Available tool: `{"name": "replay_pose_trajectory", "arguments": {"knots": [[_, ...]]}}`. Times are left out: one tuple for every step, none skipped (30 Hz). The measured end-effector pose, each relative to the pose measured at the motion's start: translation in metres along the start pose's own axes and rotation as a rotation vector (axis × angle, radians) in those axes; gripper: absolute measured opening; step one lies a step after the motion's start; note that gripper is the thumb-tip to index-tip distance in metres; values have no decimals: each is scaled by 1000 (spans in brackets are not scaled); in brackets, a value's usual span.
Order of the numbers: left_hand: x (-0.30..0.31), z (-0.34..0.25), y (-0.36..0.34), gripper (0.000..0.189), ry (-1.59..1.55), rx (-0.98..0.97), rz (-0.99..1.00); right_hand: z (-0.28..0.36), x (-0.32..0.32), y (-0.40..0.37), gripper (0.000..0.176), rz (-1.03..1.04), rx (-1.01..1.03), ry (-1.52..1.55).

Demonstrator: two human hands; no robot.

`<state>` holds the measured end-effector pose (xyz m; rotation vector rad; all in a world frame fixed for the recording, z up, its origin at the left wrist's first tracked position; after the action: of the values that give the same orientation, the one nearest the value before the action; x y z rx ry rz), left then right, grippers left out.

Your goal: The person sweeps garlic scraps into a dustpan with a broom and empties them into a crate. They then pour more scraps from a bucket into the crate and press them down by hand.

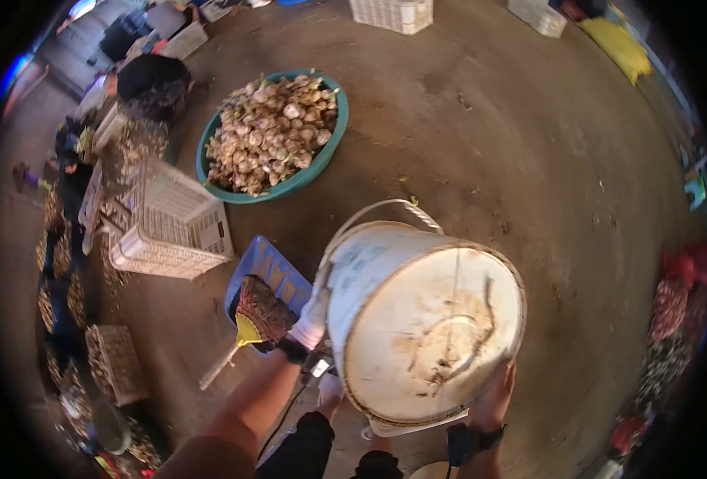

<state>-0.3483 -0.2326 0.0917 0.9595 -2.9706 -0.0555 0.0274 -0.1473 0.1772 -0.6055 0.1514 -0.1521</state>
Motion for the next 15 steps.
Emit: {"name": "replay_pose_trajectory", "arguments": {"knots": [[-11, 29, -1, 54, -83, 139, -28, 0, 7, -6, 45, 18, 8, -32], [-26, 19, -8, 54, -194, 224, 8, 10, 26, -13, 47, -59, 102, -77], [-42, 7, -15, 55, -304, 313, 36, 23, 47, -23, 49, -135, 194, -123], [-58, -6, -22, 56, -407, 406, 55, 51, 32, -48, 50, 71, 495, -742], [-76, 10, -42, 57, -463, 429, 78, 73, 20, -84, 51, 117, 937, -1242], [-94, 22, -60, 57, -401, 325, 99, 84, 43, -92, 49, 21, 742, -1111], [-118, 49, -96, 55, -533, 482, 81, 91, 64, -98, 47, -81, 554, -973], [-120, 8, -110, 57, -680, 680, -1, 92, 80, -99, 46, -184, 372, -826], [-127, 1, -125, 58, -825, 811, -9, 91, 79, -99, 46, -193, 377, -843], [-137, 1, -139, 58, -1001, 928, 13, 83, 80, -94, 45, -170, 345, -792], [-144, 1, -149, 59, -1167, 1029, 29, 75, 80, -85, 47, -141, 317, -739], [-147, 1, -153, 60, -1312, 1118, 45, 73, 81, -81, 50, -114, 289, -686], [-150, -1, -152, 61, -1419, 1174, 61, 77, 53, -84, 47, -219, 272, -625], [-148, -1, -145, 62, -1467, 1183, 70, 74, 25, -86, 44, -321, 251, -552], [-145, -2, -137, 63, -1494, 1164, 77, 73, 35, -80, 44, -331, 251, -558]]}}
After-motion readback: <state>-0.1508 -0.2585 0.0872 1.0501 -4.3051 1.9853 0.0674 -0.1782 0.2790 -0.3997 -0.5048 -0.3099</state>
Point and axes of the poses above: each hand's wrist, its own y-axis towards the middle knuckle, its own x-axis out of the back of the hand, z = x × y, the point moved 8 cm from there along y, towards the middle knuckle, and after that the axes turned 4 degrees about -y, right-handed, at the moved point
